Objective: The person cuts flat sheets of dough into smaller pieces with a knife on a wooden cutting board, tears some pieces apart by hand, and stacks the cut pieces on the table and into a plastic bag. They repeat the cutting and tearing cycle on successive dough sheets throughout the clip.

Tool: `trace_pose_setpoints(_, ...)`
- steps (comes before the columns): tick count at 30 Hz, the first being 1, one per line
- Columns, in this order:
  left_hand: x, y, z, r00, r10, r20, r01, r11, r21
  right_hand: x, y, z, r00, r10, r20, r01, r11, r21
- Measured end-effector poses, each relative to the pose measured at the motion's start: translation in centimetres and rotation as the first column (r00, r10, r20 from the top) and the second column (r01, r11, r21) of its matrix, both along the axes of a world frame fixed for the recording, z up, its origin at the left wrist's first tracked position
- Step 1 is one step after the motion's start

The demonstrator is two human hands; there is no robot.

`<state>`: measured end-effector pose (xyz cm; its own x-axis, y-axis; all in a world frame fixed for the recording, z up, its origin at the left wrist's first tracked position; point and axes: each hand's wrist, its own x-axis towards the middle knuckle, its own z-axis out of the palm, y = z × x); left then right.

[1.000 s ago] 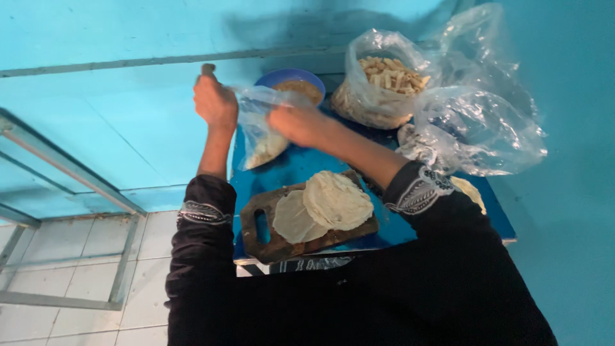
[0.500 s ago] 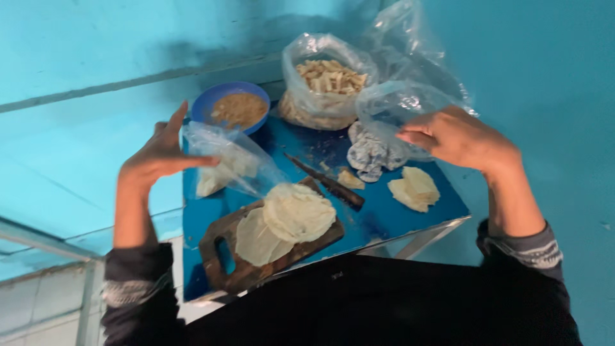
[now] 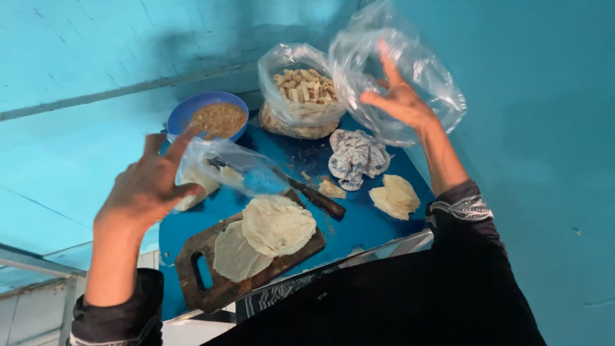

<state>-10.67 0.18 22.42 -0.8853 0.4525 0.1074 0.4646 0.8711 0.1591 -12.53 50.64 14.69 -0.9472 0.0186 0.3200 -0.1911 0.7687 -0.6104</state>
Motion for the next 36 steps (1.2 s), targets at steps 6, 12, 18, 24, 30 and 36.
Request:
trace_pose_setpoints(6, 1.3, 0.2, -2.3, 0.999, -0.037, 0.013, 0.037, 0.999, -0.023, -1.4, -0.4, -3.4, 0.984, -0.054, 0.17, 0.0, 0.953, 0.303)
trace_pose_setpoints(12, 4.3, -1.2, -3.4, 0.995, 0.029, -0.092, -0.024, 0.998, 0.057, 3.5, -1.7, -5.7, 0.929, -0.359, -0.093, 0.352, 0.773, 0.528)
trace_pose_setpoints(18, 6.8, -2.0, -5.4, 0.995, 0.084, -0.055, -0.079, 0.992, 0.094, 8.8, -8.4, -8.6, 0.988, 0.148, -0.035, -0.123, 0.911, 0.394)
trace_pose_setpoints(24, 9.3, -3.4, -9.3, 0.984, 0.11, 0.138, -0.132, 0.978, 0.163, 6.0, -11.8, -10.7, 1.0, 0.003, -0.01, 0.002, 0.892, 0.452)
trace_pose_setpoints(30, 10.8, -6.5, -11.9, 0.98, 0.186, 0.063, -0.196, 0.906, 0.375, 7.0, -9.9, -9.6, 0.991, -0.07, -0.112, 0.111, 0.905, 0.411)
trace_pose_setpoints(36, 6.6, -4.4, -13.1, 0.987, 0.164, -0.002, -0.103, 0.63, 0.77, 6.6, -11.8, -8.3, 0.997, -0.06, -0.055, 0.074, 0.952, 0.296)
